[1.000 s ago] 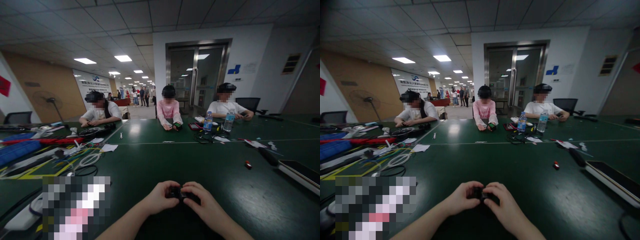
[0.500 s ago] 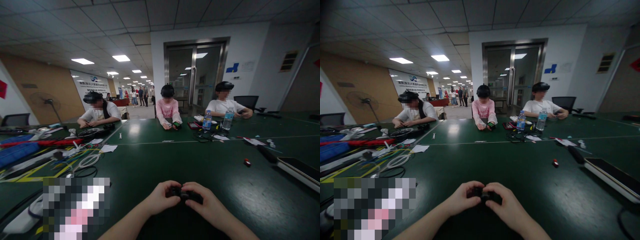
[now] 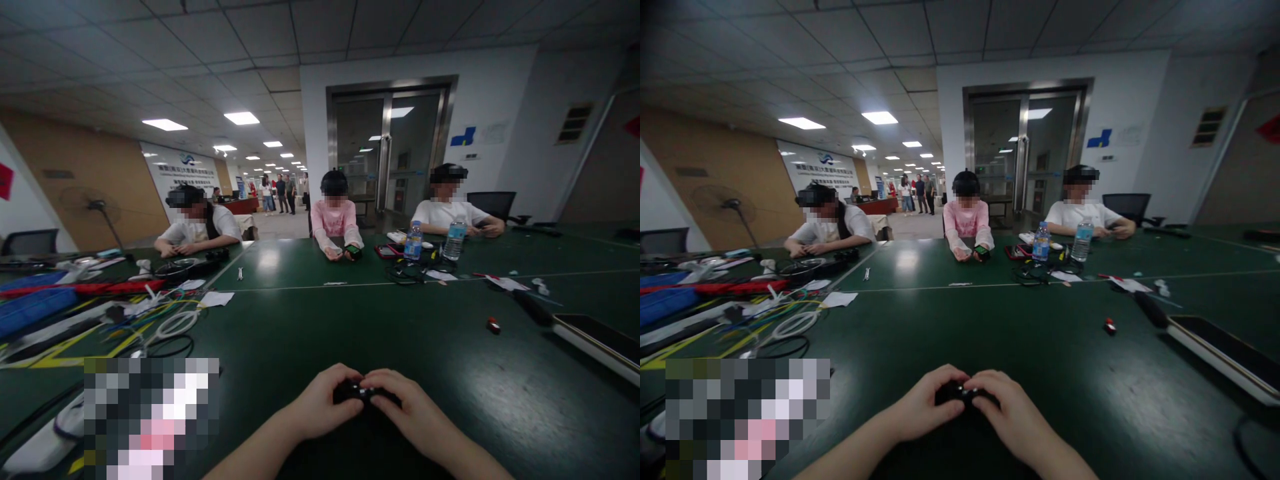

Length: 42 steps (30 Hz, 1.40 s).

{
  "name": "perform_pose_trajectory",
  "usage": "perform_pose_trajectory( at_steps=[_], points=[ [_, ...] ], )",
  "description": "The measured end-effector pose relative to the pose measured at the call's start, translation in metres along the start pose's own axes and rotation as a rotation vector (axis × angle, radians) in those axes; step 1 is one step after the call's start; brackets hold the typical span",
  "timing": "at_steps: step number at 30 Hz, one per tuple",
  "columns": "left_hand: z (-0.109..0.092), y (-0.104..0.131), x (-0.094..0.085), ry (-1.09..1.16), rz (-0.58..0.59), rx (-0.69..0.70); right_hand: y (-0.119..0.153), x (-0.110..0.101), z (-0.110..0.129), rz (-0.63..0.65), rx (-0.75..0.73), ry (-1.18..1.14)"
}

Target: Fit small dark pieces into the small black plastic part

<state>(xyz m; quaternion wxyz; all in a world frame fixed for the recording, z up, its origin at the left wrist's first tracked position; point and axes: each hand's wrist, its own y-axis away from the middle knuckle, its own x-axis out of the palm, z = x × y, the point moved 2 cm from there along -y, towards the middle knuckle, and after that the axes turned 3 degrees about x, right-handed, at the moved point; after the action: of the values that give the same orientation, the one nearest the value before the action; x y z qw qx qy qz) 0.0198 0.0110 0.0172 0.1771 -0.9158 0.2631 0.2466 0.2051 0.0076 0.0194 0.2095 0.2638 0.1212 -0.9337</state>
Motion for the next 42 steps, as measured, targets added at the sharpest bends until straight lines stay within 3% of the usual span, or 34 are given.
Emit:
perform_pose_trajectory(
  at_steps=[16,42],
  points=[
    [0.001,0.003,-0.004,-0.232,0.033,-0.066,-0.001,0.008,-0.011,-0.040,0.094,0.102],
    [-0.003,0.002,-0.009,-0.273,0.050,-0.028,-0.002,0.007,-0.009,-0.036,0.057,0.118]
  ],
)
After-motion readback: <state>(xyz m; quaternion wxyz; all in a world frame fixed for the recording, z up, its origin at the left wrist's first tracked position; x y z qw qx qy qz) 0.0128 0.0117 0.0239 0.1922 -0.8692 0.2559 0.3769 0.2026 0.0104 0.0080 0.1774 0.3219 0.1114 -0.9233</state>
